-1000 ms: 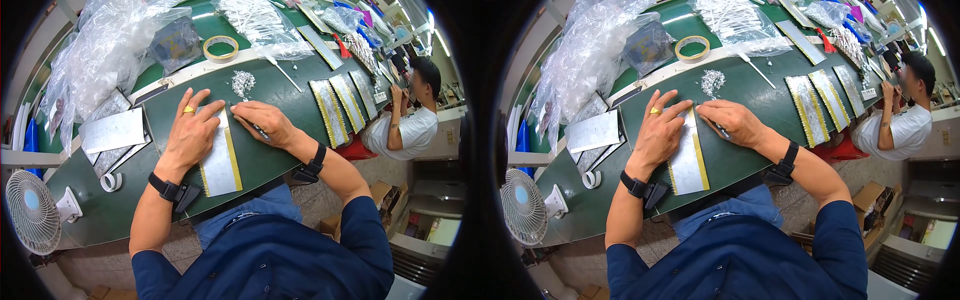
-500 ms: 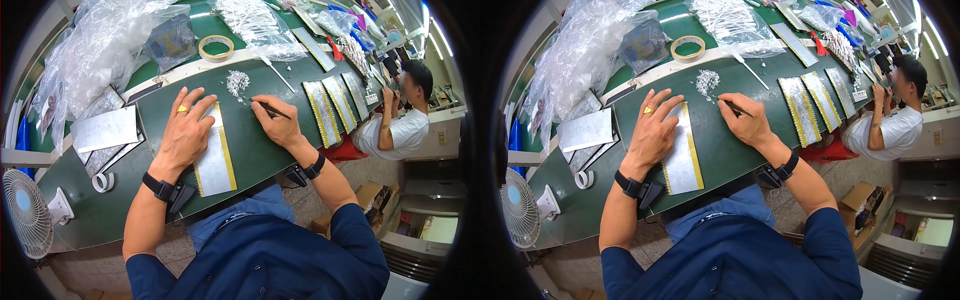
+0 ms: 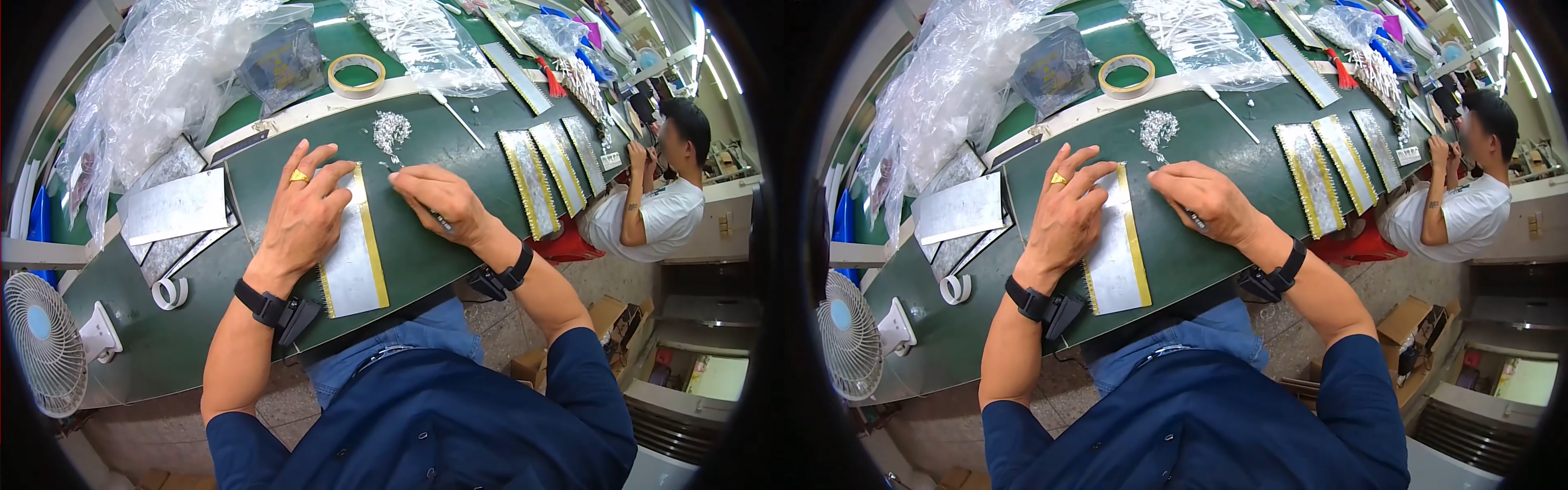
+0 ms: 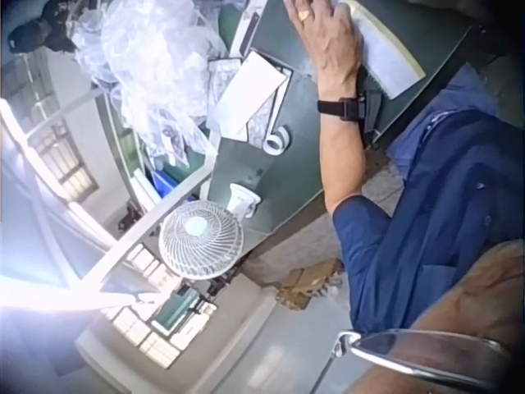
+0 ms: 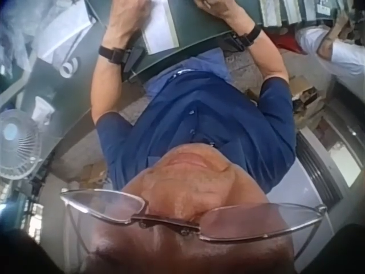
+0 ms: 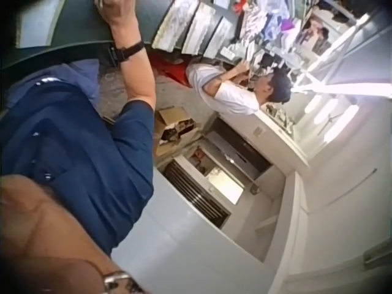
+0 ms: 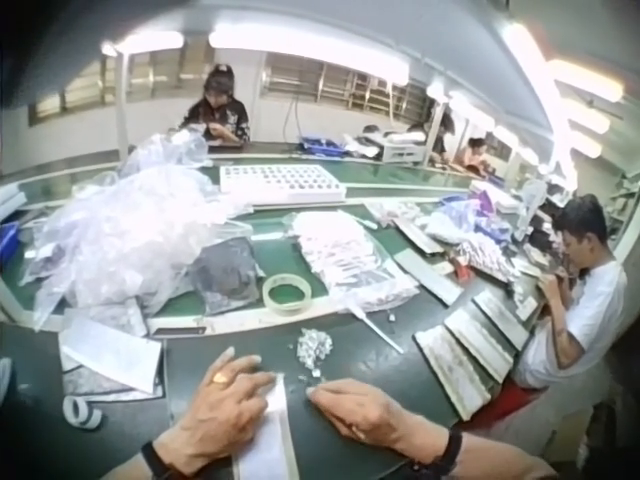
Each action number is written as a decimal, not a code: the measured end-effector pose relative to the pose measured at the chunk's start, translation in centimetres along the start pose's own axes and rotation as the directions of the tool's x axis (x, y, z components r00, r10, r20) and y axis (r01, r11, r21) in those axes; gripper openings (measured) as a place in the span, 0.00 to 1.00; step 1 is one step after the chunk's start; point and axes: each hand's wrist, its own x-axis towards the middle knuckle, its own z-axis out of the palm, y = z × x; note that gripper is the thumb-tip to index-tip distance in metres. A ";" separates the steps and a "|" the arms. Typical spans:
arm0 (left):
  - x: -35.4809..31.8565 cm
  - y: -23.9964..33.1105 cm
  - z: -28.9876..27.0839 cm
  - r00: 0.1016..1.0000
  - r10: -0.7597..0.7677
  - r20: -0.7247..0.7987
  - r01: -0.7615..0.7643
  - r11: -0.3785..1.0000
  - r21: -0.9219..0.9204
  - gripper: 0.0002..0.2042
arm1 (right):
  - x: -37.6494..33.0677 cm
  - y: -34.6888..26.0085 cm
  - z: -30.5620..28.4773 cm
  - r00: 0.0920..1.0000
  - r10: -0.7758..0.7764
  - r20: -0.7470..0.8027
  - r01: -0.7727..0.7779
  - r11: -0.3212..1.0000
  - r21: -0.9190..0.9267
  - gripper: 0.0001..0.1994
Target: The person picks up small components with tweezers and places them onto a metal plate, using the tool to align them along the edge before setting the plate aside.
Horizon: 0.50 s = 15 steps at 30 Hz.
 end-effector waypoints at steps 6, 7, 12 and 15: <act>-0.4 -0.1 0.1 1.000 0.005 -0.008 -0.005 1.000 0.020 0.03 | 0.8 0.6 1.0 0.969 -0.190 0.159 0.190 0.982 0.014 0.23; -0.4 -0.1 0.1 1.000 0.004 -0.003 -0.004 1.000 0.020 0.03 | 0.8 0.7 1.0 0.968 -0.192 0.160 0.192 0.981 0.015 0.23; -0.3 -0.1 0.1 1.000 0.003 0.012 -0.003 1.000 0.019 0.03 | 0.8 0.7 1.1 0.972 -0.163 0.168 0.158 0.987 0.038 0.21; -0.3 -0.1 0.1 1.000 0.003 0.014 -0.003 1.000 0.018 0.03 | 0.8 0.8 1.3 0.972 -0.163 0.168 0.158 0.987 0.040 0.22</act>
